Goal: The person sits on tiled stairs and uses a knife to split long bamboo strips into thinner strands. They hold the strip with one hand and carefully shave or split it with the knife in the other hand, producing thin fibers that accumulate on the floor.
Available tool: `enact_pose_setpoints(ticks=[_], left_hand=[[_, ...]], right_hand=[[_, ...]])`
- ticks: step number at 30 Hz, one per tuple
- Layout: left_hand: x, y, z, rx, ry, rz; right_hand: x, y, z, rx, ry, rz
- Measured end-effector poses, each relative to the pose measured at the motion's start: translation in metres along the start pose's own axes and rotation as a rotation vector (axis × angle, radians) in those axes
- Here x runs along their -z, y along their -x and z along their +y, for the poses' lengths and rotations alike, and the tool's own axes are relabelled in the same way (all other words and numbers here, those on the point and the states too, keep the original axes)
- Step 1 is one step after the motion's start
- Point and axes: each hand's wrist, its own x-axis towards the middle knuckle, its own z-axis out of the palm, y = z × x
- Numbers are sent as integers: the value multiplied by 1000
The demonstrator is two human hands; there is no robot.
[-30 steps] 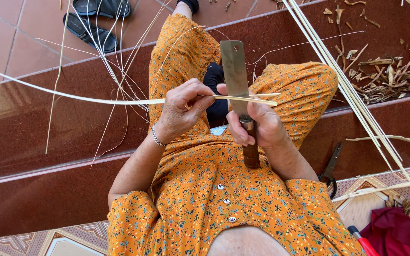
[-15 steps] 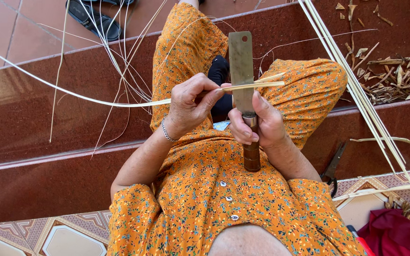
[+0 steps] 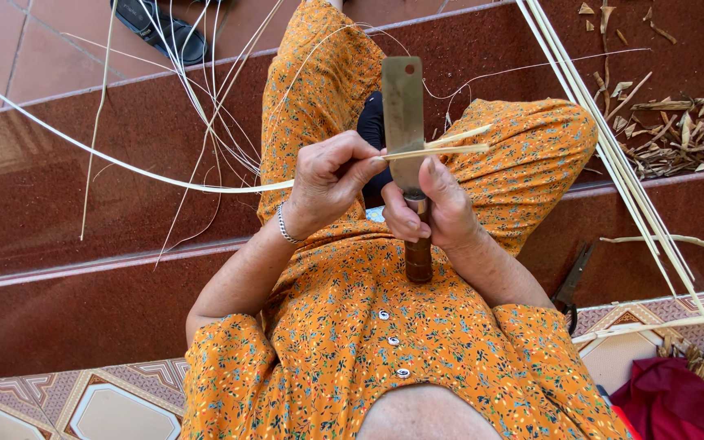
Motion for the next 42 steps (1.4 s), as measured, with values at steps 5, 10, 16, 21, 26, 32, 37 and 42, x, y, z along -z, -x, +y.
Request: enact_pose_setpoints(ticks=[5, 10, 16, 21, 26, 32, 37, 42], left_hand=[[15, 9, 26, -150, 12, -77], [42, 26, 71, -453, 69, -180], [31, 30, 93, -682, 227, -22], [42, 30, 89, -751, 244, -148], [46, 20, 88, -775, 242, -170], [58, 15, 88, -782, 236, -342], [65, 16, 81, -263, -87, -190], [62, 32, 69, -69, -256, -100]], right_hand=[[-24, 17, -14, 49, 332, -34], [-55, 33, -29, -131, 350, -386], [-83, 24, -40, 151, 560, -671], [-92, 19, -48, 131, 511, -713], [-94, 14, -50, 138, 524, -737], [-85, 18, -47, 177, 519, -760], [-80, 30, -57, 102, 346, -286], [-45, 38, -45, 300, 249, 179]])
